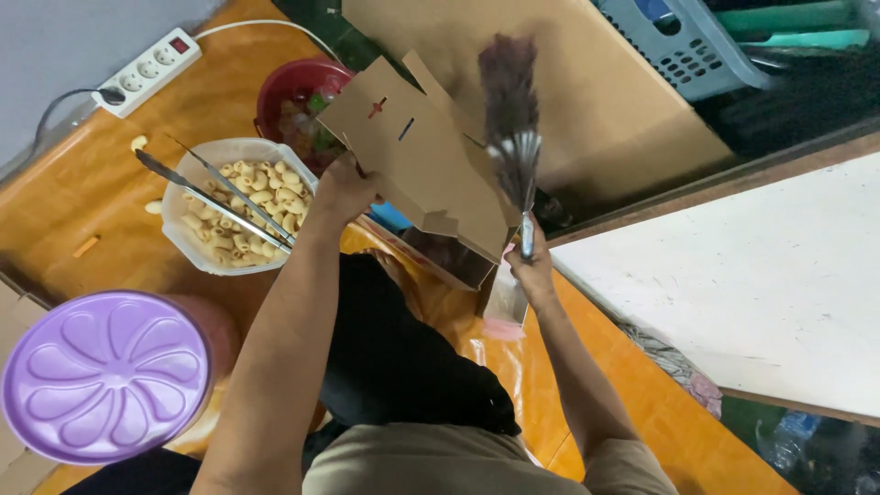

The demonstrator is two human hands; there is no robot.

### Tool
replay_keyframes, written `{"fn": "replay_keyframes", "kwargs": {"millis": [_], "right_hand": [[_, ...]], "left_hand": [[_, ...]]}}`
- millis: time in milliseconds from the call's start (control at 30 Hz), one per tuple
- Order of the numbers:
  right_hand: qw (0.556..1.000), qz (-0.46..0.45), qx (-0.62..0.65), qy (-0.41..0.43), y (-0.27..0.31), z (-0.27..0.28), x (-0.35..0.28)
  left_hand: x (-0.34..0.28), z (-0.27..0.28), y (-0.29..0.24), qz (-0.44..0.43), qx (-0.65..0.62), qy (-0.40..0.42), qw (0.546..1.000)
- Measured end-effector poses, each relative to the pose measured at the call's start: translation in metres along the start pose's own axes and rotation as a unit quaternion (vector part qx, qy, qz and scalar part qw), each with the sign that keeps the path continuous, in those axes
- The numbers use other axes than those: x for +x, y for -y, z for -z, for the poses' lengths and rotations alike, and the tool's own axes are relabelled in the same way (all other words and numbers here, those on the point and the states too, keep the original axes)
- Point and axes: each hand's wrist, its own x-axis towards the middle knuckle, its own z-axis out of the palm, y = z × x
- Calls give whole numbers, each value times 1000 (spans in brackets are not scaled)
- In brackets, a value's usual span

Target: Using tongs to fill plastic bags with small items and then placing the bags into hand-folded cardboard boxes.

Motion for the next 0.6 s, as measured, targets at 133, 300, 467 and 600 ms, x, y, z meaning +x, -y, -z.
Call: {"fn": "replay_keyframes", "kwargs": {"millis": [133, 300, 467, 600], "right_hand": [[997, 18, 73, -11, -18, -18, 11], [971, 110, 210, 39, -21, -22, 25], [959, 170, 225, -20, 21, 4, 48], [959, 225, 158, -72, 124, 45, 32]], "left_hand": [[-2, 2, -3, -14, -45, -10, 999], [-8, 11, -9, -9, -175, -50, 983], [40, -12, 30, -12, -42, -141, 989], [-31, 7, -37, -240, 82, -375, 892]]}}
